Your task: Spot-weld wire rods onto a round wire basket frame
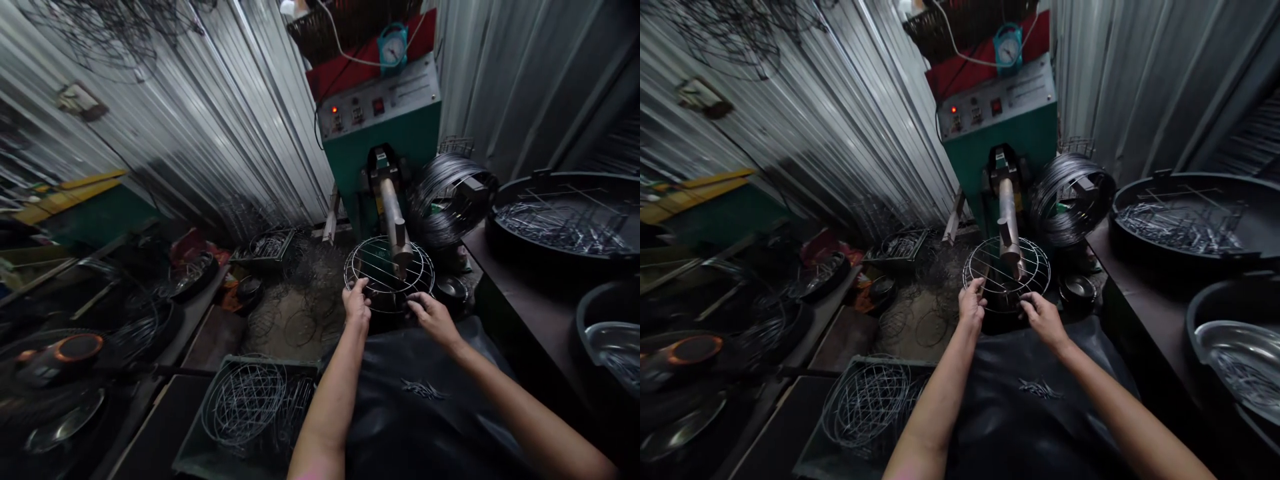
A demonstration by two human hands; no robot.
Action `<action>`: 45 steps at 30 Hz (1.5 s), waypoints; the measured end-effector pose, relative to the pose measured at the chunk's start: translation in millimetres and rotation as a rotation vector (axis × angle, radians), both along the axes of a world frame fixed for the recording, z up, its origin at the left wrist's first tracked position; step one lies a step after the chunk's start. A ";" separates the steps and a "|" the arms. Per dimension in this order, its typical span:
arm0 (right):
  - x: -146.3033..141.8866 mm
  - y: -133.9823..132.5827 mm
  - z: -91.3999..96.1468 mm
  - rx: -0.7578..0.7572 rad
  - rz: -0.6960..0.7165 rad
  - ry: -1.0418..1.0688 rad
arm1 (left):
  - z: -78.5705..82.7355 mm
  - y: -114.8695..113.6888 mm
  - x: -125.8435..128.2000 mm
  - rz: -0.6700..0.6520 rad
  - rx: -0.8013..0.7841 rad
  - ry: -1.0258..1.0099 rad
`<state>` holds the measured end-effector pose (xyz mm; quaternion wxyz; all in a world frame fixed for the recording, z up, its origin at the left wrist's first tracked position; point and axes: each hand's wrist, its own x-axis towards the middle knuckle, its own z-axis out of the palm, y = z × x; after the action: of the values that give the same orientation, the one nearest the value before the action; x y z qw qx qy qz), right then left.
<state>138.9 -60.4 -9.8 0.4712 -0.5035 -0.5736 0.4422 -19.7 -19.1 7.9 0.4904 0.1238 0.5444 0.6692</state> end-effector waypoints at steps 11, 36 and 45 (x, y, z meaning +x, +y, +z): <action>1.0 13.2 0.5 0.026 -0.045 0.033 | -3.0 7.3 7.7 0.021 -0.023 -0.020; -0.2 26.5 3.3 0.059 -0.053 0.030 | -6.1 16.0 5.7 0.046 -0.137 -0.054; 0.4 20.2 1.0 0.049 -0.027 0.053 | -6.4 9.2 -1.5 -0.046 -0.162 -0.042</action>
<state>139.3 -40.2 -8.8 0.5043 -0.4875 -0.5648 0.4348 -21.2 -10.0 1.5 0.5253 0.0821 0.5834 0.6140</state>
